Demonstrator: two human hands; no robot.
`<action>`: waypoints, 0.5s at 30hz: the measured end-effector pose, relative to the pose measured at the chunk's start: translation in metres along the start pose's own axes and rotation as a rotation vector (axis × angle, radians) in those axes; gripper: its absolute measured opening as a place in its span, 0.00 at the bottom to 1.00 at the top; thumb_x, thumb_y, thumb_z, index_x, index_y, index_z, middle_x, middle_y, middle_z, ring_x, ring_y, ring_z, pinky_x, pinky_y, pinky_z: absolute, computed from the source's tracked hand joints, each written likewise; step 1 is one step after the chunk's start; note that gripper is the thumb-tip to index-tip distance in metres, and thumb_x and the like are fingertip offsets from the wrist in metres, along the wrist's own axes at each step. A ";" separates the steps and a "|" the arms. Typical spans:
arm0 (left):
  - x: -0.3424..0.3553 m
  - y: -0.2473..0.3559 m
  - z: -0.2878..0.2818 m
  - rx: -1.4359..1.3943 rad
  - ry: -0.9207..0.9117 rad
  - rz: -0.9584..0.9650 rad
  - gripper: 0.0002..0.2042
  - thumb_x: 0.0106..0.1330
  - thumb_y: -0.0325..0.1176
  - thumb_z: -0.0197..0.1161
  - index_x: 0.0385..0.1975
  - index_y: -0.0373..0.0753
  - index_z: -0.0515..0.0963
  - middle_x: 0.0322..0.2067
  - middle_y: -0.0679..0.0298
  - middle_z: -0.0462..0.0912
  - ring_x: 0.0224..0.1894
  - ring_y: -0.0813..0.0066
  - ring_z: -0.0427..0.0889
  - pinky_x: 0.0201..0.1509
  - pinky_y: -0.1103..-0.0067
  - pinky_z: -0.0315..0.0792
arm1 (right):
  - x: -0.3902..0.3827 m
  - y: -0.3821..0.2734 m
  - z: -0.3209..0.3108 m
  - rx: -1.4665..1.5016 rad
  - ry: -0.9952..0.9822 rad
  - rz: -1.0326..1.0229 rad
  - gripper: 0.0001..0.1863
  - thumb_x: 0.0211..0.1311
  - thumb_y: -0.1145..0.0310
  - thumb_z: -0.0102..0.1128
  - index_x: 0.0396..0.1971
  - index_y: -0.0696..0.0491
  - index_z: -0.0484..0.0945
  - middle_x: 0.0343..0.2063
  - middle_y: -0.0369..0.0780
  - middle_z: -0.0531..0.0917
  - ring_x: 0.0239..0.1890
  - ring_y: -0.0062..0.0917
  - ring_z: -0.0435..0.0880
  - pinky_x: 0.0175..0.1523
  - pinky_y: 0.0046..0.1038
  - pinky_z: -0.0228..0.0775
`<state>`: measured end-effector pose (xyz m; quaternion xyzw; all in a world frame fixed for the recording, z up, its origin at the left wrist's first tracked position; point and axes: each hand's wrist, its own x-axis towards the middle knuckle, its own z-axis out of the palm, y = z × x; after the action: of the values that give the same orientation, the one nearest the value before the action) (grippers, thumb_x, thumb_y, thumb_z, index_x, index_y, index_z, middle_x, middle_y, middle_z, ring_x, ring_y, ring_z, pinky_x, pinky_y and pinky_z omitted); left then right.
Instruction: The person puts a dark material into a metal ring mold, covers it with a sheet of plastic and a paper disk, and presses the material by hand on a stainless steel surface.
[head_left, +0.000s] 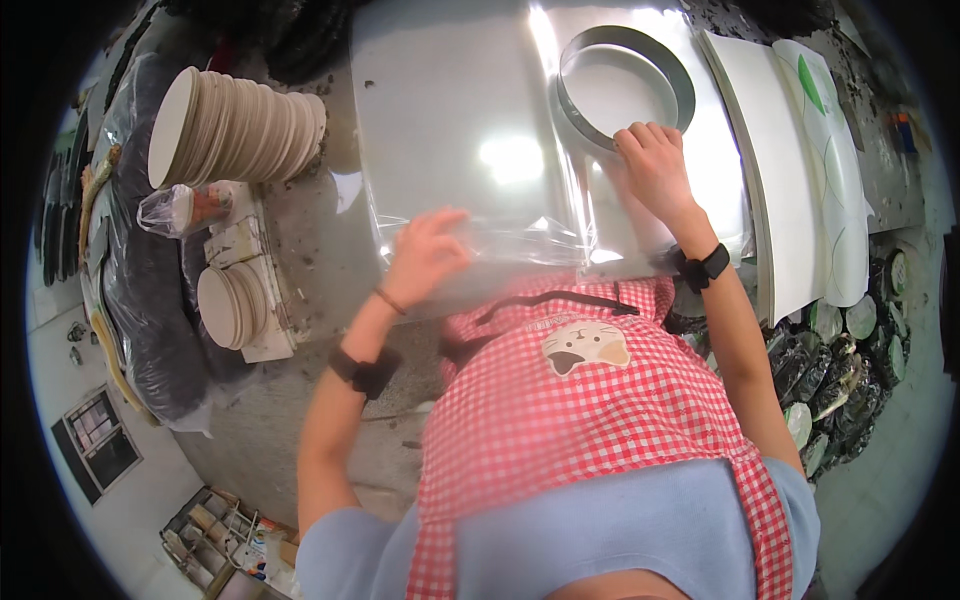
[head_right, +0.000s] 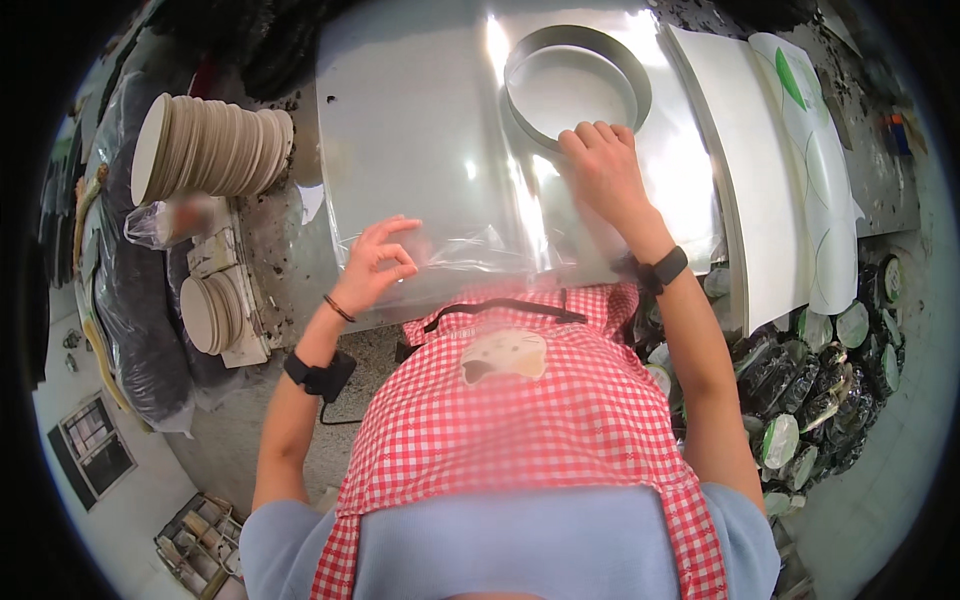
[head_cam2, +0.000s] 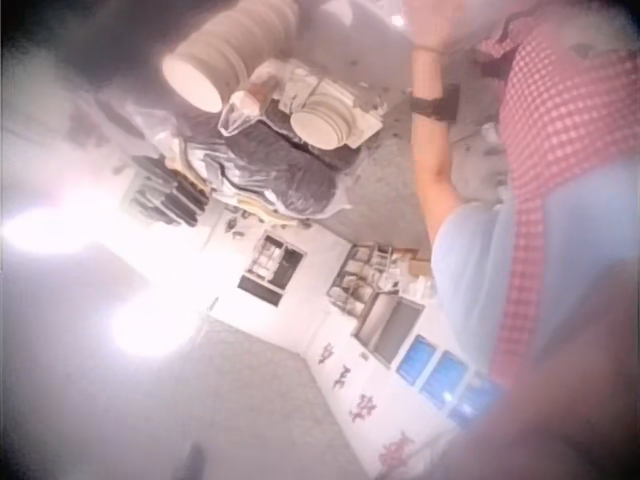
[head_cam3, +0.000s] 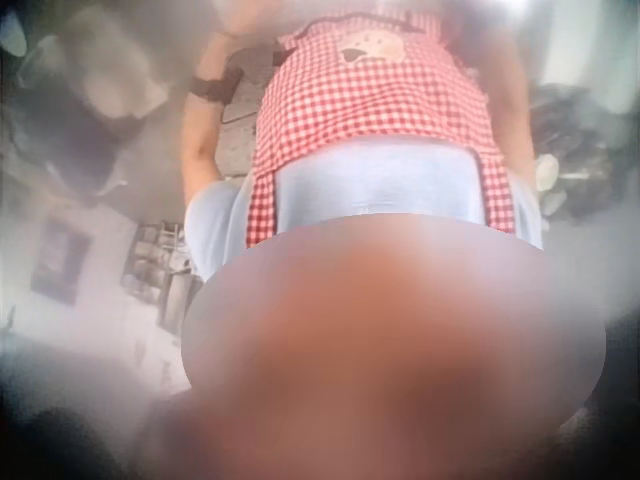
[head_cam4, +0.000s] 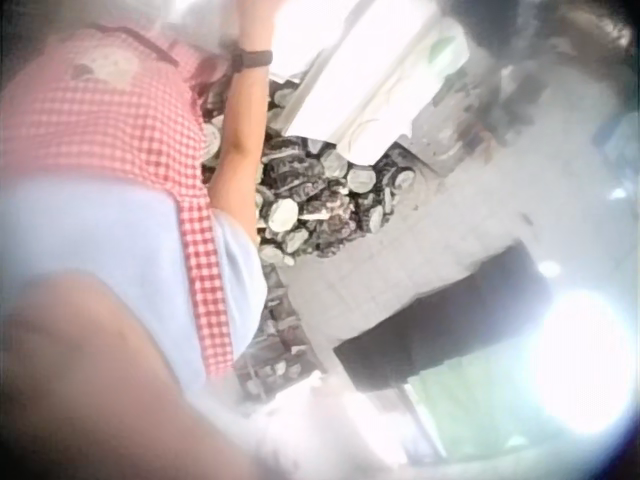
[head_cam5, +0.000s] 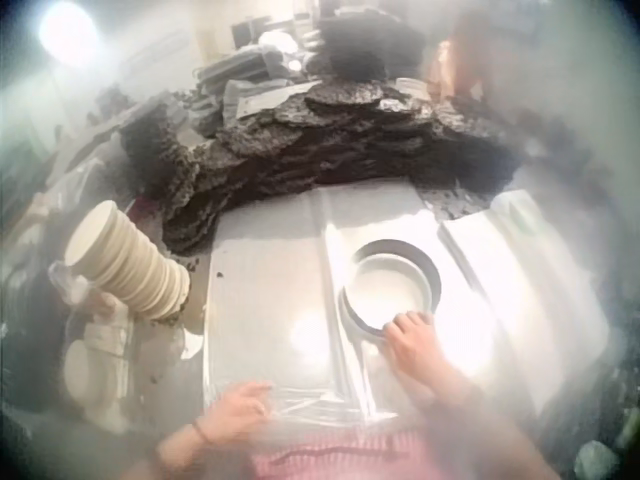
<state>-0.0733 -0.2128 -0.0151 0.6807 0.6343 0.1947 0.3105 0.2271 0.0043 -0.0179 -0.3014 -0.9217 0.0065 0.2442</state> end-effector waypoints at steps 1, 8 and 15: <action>0.008 0.006 -0.014 -0.022 -0.065 0.012 0.05 0.56 0.38 0.66 0.23 0.46 0.80 0.52 0.68 0.79 0.58 0.65 0.72 0.63 0.59 0.54 | 0.000 0.001 0.000 -0.008 0.000 0.000 0.10 0.45 0.77 0.59 0.30 0.51 0.72 0.26 0.37 0.73 0.34 0.30 0.75 0.46 0.32 0.63; 0.039 0.019 -0.025 0.118 -0.067 0.007 0.06 0.56 0.35 0.68 0.27 0.41 0.81 0.29 0.63 0.82 0.29 0.64 0.78 0.35 0.74 0.72 | -0.001 0.001 0.003 -0.027 -0.021 -0.008 0.09 0.46 0.78 0.57 0.30 0.51 0.72 0.25 0.36 0.73 0.34 0.29 0.75 0.46 0.32 0.63; 0.029 0.020 -0.026 0.288 -0.048 0.255 0.05 0.51 0.32 0.70 0.23 0.42 0.79 0.24 0.65 0.80 0.27 0.64 0.79 0.29 0.72 0.71 | -0.001 -0.002 0.003 -0.056 -0.022 0.010 0.07 0.47 0.76 0.57 0.28 0.51 0.72 0.24 0.36 0.73 0.32 0.29 0.75 0.45 0.31 0.63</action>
<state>-0.0721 -0.1793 0.0138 0.7973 0.5567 0.1236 0.1977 0.2254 0.0031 -0.0205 -0.3127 -0.9225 -0.0145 0.2256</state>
